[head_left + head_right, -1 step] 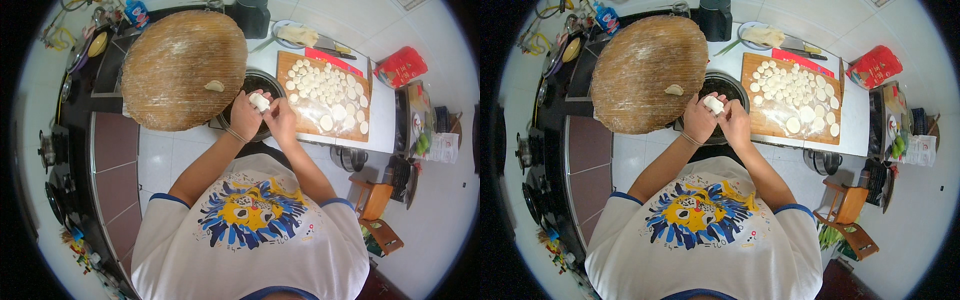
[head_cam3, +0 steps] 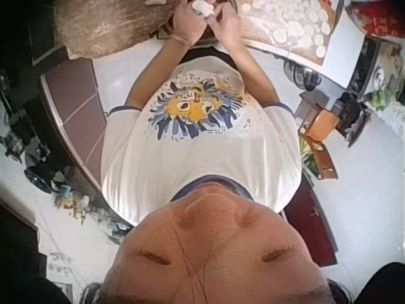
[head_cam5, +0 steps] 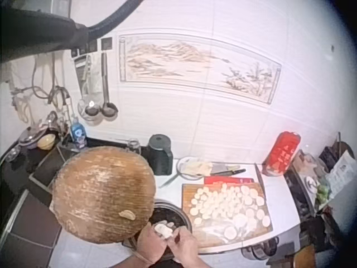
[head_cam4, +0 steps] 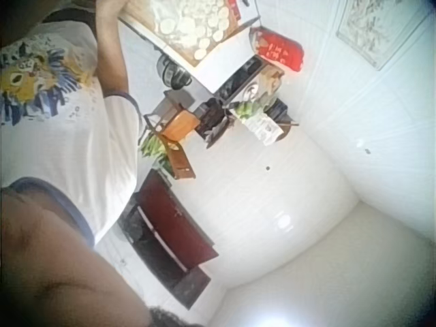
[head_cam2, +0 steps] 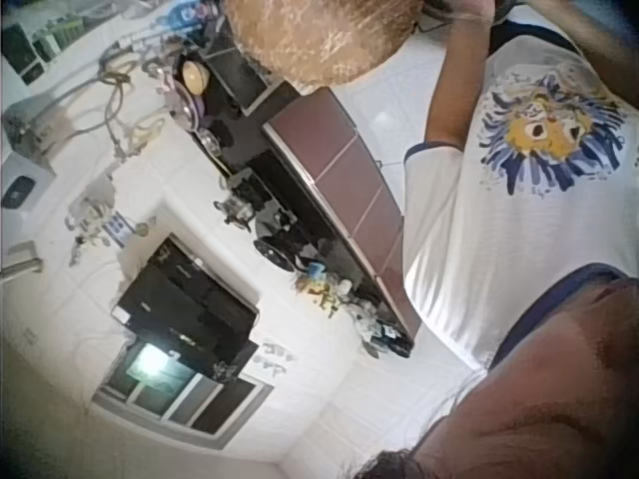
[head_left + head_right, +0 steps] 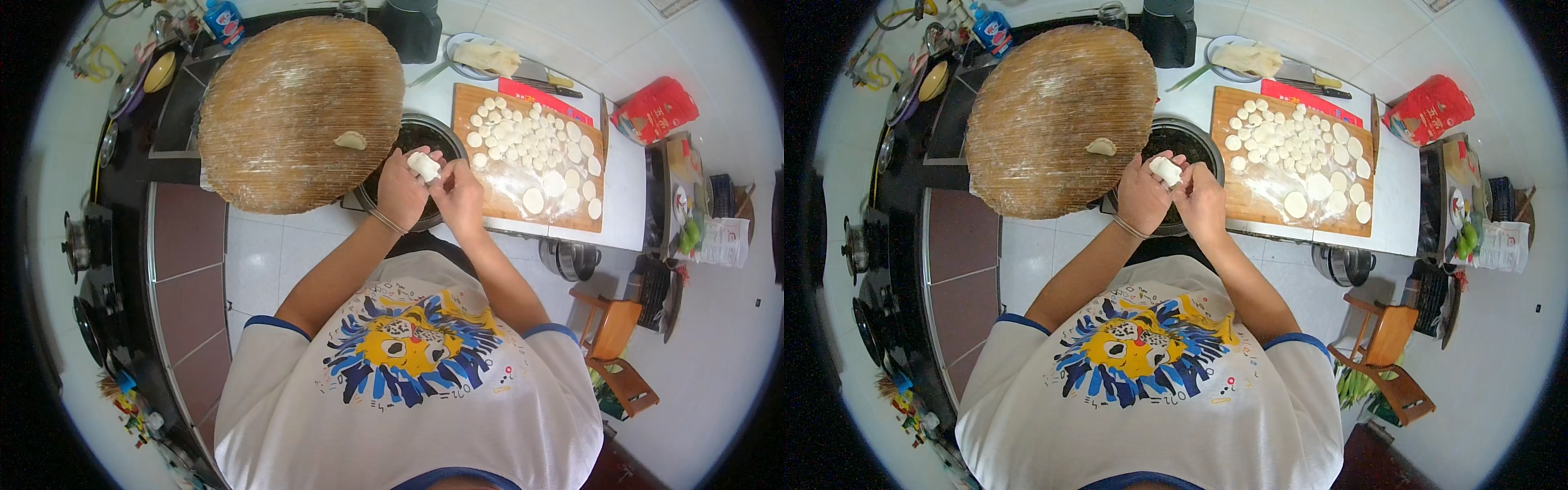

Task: The person scoops green filling onto small circular dough wrappers and folds them into crescent shapes. The finished dumplings are placed on a large woven bamboo tray.

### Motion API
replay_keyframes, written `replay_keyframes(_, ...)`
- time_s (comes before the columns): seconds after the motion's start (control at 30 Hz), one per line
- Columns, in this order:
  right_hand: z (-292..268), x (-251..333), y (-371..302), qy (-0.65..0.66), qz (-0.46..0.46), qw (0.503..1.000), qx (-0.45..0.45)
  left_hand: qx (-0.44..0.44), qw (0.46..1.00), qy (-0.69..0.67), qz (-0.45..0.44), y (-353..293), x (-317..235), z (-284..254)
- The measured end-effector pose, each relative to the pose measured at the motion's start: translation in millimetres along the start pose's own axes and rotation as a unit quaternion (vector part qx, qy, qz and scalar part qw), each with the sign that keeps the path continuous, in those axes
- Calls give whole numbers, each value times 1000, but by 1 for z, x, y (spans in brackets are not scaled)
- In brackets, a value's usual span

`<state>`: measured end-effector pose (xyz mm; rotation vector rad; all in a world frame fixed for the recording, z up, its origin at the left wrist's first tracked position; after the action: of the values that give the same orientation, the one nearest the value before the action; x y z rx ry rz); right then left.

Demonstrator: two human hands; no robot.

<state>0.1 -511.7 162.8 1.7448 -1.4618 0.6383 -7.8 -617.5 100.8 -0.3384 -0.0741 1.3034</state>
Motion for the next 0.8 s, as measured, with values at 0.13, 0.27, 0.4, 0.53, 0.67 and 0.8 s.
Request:
replay_keyframes(0.13,-2,2,2,15,-30,999,14,59,986,137,73,3,-9,-8)
replay_keyframes(0.27,-19,17,9,-39,-206,977,37,12,998,-58,-38,-6,-15,6)
replay_keyframes(0.4,-19,22,9,-30,-248,967,53,-3,997,-67,-48,-10,-11,12)
replay_keyframes(0.53,-18,23,9,-16,-235,971,39,-12,999,-36,-37,-13,-10,14)
replay_keyframes(0.67,-8,7,4,-40,-107,993,25,54,979,187,52,-11,-5,8)
replay_keyframes(0.8,-5,-1,4,-25,-56,998,34,75,978,173,87,-8,-2,5)
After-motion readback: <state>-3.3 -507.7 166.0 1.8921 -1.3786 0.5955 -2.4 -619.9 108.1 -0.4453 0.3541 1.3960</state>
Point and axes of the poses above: each hand's wrist, its own y-axis towards the middle knuckle, its own z-axis out of the palm, x = y × z, the point moved 5 cm from there along y, towards the middle knuckle, and after that the axes turned 5 degrees about -y, right-handed, at the moved point
